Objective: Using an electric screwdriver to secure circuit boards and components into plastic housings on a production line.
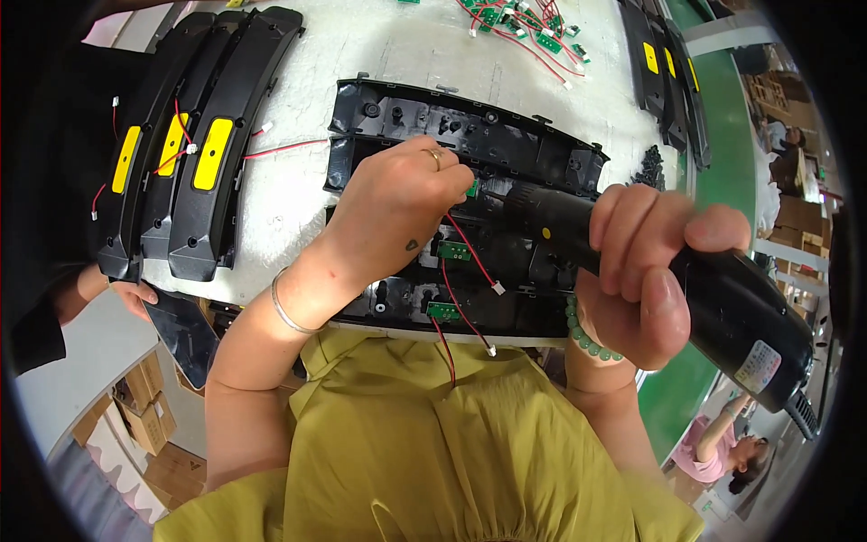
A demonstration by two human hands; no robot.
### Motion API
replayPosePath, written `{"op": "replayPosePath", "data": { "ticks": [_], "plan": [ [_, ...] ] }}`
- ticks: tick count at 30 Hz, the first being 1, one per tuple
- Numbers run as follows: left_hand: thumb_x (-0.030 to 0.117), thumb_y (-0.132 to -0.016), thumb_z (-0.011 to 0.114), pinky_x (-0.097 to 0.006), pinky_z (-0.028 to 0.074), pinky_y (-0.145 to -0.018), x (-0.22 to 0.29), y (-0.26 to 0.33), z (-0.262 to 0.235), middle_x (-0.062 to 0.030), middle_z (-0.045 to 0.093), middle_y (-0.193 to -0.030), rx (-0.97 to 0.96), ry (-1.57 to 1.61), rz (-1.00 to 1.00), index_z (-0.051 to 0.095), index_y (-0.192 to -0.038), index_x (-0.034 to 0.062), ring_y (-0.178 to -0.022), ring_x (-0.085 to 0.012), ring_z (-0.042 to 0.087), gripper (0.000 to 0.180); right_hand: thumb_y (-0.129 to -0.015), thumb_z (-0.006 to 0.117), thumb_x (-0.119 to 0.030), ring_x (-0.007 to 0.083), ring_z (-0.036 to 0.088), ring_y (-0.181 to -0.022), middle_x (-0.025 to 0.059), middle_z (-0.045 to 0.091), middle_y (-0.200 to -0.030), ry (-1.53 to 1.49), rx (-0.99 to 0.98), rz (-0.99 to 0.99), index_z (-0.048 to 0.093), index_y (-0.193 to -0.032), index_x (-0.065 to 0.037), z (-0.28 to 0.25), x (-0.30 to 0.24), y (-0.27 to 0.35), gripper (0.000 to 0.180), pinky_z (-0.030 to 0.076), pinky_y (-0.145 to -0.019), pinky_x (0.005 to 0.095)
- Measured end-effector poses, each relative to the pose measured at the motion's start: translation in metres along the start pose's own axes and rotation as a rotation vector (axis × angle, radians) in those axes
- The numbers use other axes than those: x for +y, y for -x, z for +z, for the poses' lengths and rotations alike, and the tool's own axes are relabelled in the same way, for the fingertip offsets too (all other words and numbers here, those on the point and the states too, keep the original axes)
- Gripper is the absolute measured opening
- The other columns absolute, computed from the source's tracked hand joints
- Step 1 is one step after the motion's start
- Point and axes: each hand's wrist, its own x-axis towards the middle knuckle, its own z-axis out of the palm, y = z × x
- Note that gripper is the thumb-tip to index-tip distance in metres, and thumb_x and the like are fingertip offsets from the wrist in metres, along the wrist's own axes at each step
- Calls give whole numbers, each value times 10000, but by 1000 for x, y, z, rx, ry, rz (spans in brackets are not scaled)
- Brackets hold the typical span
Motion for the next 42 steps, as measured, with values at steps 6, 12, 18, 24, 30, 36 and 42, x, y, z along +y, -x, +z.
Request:
{"op": "replayPosePath", "data": {
  "ticks": [6,12,18,24,30,36,42],
  "plan": [
    [-78,-550,547,-348,431,-533,-2,0,1,-73,456,-611,-32,51,17,437,-617,39,-636,-270,489,175,-733,524,-108,75,379,-489,-37,408,-582,21,31,17,447,-1028,-93,8,2,-2,306,333,-561,240],
    [-71,-560,541,-351,440,-543,-2,1,0,-77,462,-619,-17,66,24,438,-613,34,-661,-270,501,157,-728,540,-109,79,384,-490,-31,414,-589,23,-44,10,440,-997,-105,9,5,-5,287,334,-564,248],
    [16,-655,652,-339,441,-577,-3,3,2,-74,512,-660,-50,45,-21,529,-698,32,-675,-259,519,131,-718,579,-86,101,396,-461,-17,410,-559,119,-78,66,381,-876,-120,25,2,-4,256,354,-534,265],
    [-34,-600,531,-353,446,-556,-1,1,0,-88,467,-628,-2,74,30,451,-617,26,-670,-268,501,101,-740,624,-64,126,415,-461,2,436,-568,156,-275,68,360,-853,-117,21,3,-13,292,374,-514,291],
    [-9,-631,593,-359,442,-613,-2,-5,-2,-96,491,-654,-4,63,66,485,-657,31,-693,-283,506,117,-737,636,-29,156,455,-518,48,480,-637,327,-241,105,390,-902,-91,17,-1,-11,303,411,-539,312],
    [-26,-633,650,-346,444,-617,8,-6,-2,-92,541,-695,5,77,-8,540,-710,14,-692,-278,531,140,-760,502,-97,130,415,-504,7,407,-606,125,67,-57,453,-987,-78,-24,-21,-14,234,378,-557,304],
    [-5,-675,660,-329,465,-638,14,-10,-6,-95,608,-799,-25,23,-31,573,-751,0,-736,-265,566,116,-732,510,-18,134,401,-545,46,442,-652,449,498,-85,485,-944,-8,-98,-33,7,214,359,-573,285]
  ]
}}
